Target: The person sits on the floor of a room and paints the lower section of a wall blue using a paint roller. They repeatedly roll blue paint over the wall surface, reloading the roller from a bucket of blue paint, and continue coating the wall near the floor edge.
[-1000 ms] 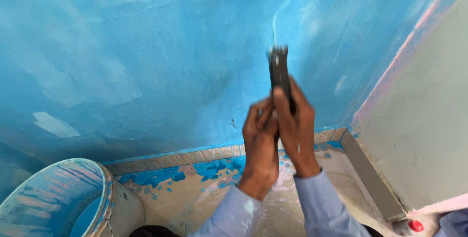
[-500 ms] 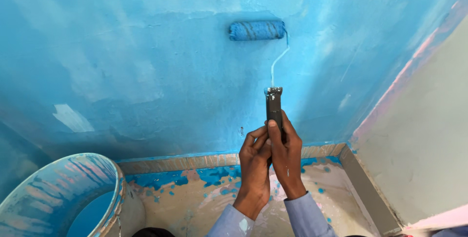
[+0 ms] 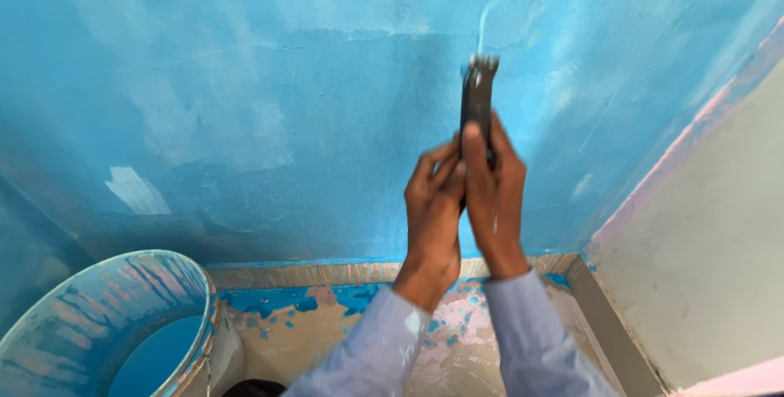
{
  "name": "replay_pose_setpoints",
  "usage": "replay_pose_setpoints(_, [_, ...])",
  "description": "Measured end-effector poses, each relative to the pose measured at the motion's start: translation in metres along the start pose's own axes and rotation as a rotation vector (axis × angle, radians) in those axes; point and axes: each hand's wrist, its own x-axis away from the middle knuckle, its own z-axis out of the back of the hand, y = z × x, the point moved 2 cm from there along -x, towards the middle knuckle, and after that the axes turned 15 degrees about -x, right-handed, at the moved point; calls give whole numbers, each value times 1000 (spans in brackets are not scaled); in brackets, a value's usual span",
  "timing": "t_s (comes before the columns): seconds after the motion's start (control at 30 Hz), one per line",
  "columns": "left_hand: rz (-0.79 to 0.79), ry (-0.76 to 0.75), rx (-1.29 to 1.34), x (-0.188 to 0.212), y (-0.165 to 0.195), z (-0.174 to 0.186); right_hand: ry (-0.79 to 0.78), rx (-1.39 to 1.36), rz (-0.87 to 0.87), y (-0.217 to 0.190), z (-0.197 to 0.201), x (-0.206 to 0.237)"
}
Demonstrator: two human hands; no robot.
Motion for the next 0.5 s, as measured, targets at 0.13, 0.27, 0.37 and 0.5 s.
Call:
replay_pose_setpoints(0.13, [101, 46, 8, 33, -24, 25, 23, 33, -71, 27, 2, 42])
replay_pose_setpoints(0.27, [278, 85, -24, 51, -43, 43, 19, -4, -83, 49, 2, 72])
replay_pose_setpoints(0.37, [220, 69, 1, 48, -41, 42, 16, 38, -64, 47, 0, 67])
replay_pose_setpoints(0.5, [49, 28, 68, 25, -16, 29, -4, 92, 17, 23, -10, 31])
